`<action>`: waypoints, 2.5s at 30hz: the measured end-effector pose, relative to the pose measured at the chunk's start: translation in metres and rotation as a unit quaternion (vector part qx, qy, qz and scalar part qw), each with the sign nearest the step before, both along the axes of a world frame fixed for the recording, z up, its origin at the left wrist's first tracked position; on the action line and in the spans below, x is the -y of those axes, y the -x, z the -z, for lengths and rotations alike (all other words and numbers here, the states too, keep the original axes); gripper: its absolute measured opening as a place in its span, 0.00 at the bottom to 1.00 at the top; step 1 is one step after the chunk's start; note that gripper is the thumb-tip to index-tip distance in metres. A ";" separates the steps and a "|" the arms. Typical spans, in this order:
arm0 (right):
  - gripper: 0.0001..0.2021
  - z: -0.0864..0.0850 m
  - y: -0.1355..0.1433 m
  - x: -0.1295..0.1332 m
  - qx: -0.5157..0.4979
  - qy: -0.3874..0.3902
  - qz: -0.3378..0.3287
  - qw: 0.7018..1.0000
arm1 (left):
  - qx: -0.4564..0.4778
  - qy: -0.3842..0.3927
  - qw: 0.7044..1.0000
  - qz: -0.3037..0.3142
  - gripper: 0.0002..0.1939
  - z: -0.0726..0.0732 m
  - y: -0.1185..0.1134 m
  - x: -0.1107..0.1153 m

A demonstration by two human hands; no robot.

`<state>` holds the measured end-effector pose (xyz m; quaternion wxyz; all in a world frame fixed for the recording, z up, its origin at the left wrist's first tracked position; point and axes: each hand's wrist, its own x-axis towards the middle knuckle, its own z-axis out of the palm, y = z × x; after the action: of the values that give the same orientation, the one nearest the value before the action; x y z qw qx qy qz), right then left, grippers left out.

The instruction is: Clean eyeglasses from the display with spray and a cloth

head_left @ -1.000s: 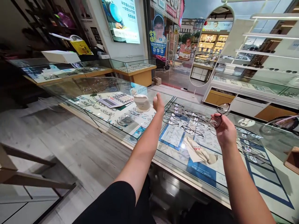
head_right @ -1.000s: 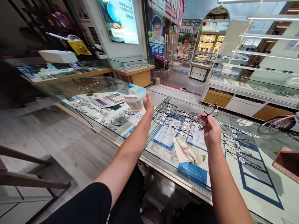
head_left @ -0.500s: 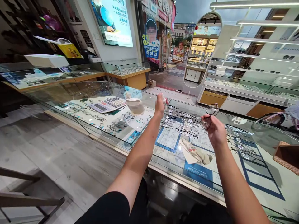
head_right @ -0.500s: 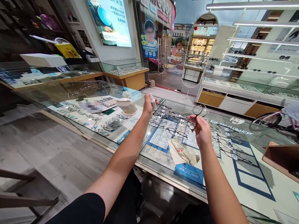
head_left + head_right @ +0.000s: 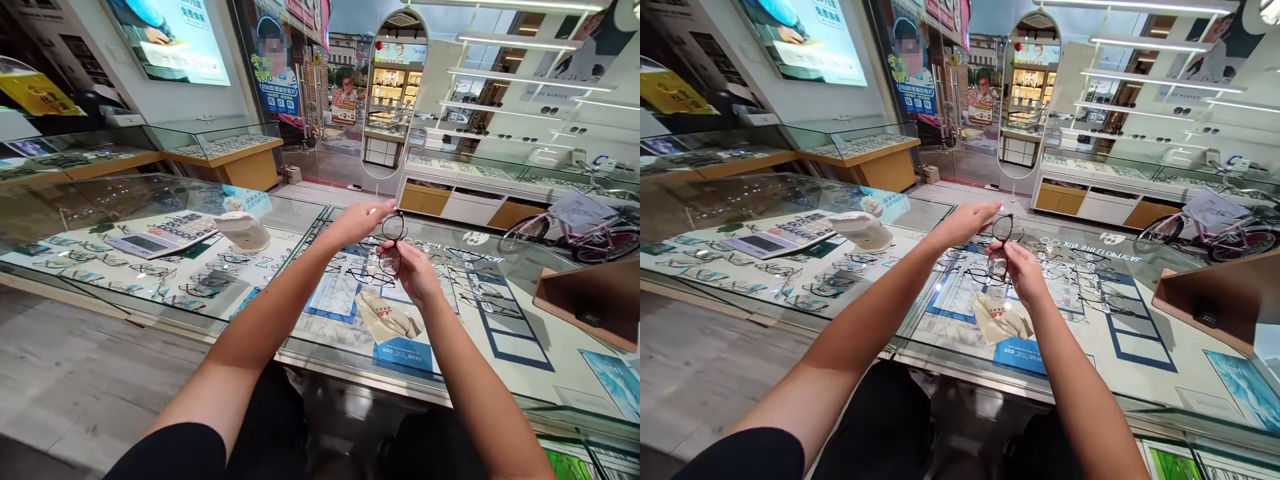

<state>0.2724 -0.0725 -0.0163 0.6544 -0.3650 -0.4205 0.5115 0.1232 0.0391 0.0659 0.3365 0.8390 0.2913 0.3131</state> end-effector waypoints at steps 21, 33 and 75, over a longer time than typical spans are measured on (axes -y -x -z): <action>0.09 -0.004 -0.023 -0.003 -0.201 0.011 -0.072 0.977 | -0.240 -0.213 0.939 -0.120 0.20 -0.044 -0.026 0.019; 0.14 -0.008 -0.024 -0.001 -0.222 0.016 -0.055 0.973 | 0.025 0.003 0.997 -0.070 0.27 -0.014 0.019 -0.022; 0.11 0.000 -0.038 -0.008 -0.164 0.008 0.011 0.986 | 0.111 -0.115 0.861 -0.482 0.36 0.116 0.100 -0.041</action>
<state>0.3108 -0.0641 -0.0167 0.7171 -0.2860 -0.2994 0.5606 0.0231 0.0800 -0.0497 0.0748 0.5861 0.5824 0.5583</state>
